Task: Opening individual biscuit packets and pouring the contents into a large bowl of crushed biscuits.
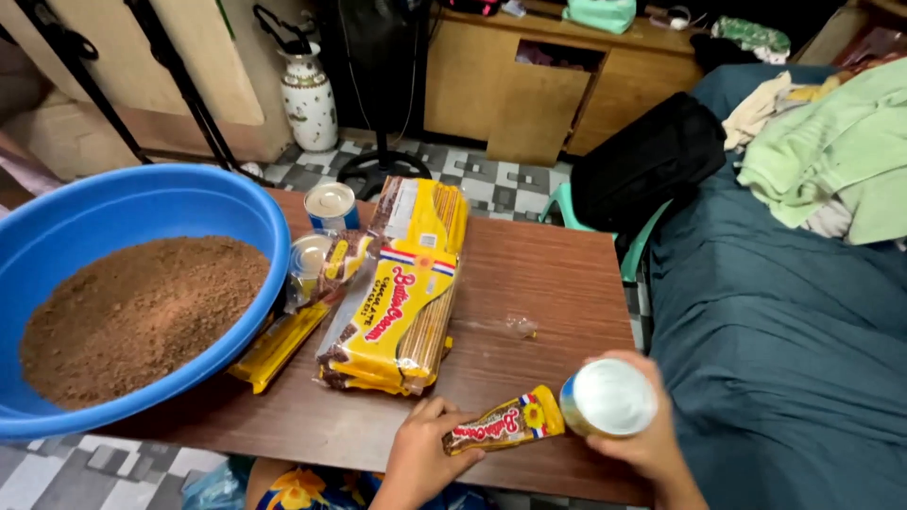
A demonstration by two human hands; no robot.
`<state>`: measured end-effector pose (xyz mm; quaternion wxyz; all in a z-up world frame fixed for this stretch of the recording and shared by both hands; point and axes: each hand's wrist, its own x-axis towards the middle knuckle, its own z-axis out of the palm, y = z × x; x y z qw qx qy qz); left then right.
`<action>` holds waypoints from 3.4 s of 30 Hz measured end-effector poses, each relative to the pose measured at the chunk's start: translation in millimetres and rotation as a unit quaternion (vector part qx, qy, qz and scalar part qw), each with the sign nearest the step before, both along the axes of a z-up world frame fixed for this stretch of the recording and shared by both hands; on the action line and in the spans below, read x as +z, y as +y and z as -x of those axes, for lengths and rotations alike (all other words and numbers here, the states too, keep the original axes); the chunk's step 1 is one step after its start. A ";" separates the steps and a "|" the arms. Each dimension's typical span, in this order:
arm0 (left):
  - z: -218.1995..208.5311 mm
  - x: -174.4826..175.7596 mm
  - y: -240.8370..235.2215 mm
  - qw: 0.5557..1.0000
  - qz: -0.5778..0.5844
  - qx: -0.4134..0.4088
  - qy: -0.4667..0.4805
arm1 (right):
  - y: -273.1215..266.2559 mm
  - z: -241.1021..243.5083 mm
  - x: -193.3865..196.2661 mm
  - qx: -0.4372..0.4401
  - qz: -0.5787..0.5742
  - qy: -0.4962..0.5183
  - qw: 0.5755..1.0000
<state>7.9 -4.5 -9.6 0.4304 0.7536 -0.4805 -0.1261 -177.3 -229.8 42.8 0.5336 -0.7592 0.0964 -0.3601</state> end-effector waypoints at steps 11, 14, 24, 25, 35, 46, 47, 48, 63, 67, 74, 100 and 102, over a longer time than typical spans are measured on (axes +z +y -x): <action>1.2 -1.1 0.4 1.000 0.018 0.006 0.003 | 15.8 -17.9 -15.4 0.012 0.008 -0.014 1.000; 3.3 23.2 8.1 1.000 0.015 -0.008 0.017 | 17.1 -23.4 -30.7 -0.012 0.025 0.057 0.998; 15.2 9.1 5.7 0.992 0.074 -0.013 -0.101 | 45.0 -22.0 27.2 -0.009 0.034 0.032 0.999; 18.7 12.5 5.5 0.992 0.073 -0.012 -0.102 | 47.6 -25.3 16.8 -0.008 0.033 0.031 0.999; 9.8 10.3 13.1 0.997 0.078 0.003 -0.011 | 54.1 -38.1 9.5 -0.023 0.038 0.113 0.993; 5.8 -15.5 4.9 0.998 0.055 0.014 -0.014 | 72.1 -56.8 16.7 -0.026 0.122 0.169 0.978; 5.1 -19.3 4.3 0.998 0.063 0.018 -0.014 | 75.0 -55.7 11.8 -0.042 0.109 0.119 0.986; 4.5 -23.0 4.2 0.997 0.071 0.022 -0.015 | 78.3 -54.6 6.9 -0.058 0.096 0.069 0.991; 2.5 -5.2 7.4 0.996 0.044 0.060 0.041 | 87.6 -76.6 9.3 -0.002 0.048 0.178 0.983; 1.8 -12.4 8.3 0.993 0.061 0.063 0.074 | 98.2 -74.4 16.9 -0.018 0.057 0.121 0.991; -1.7 -17.5 3.3 0.987 0.034 0.080 0.136 | 69.5 -80.0 -34.5 -0.059 0.050 0.048 0.996; 5.4 28.4 17.2 0.979 0.076 0.028 0.186 | 70.6 -75.5 -8.4 0.033 0.026 0.128 0.991; 5.2 23.2 16.0 0.978 0.075 0.038 0.189 | 71.6 -74.4 1.2 0.025 0.039 0.078 0.996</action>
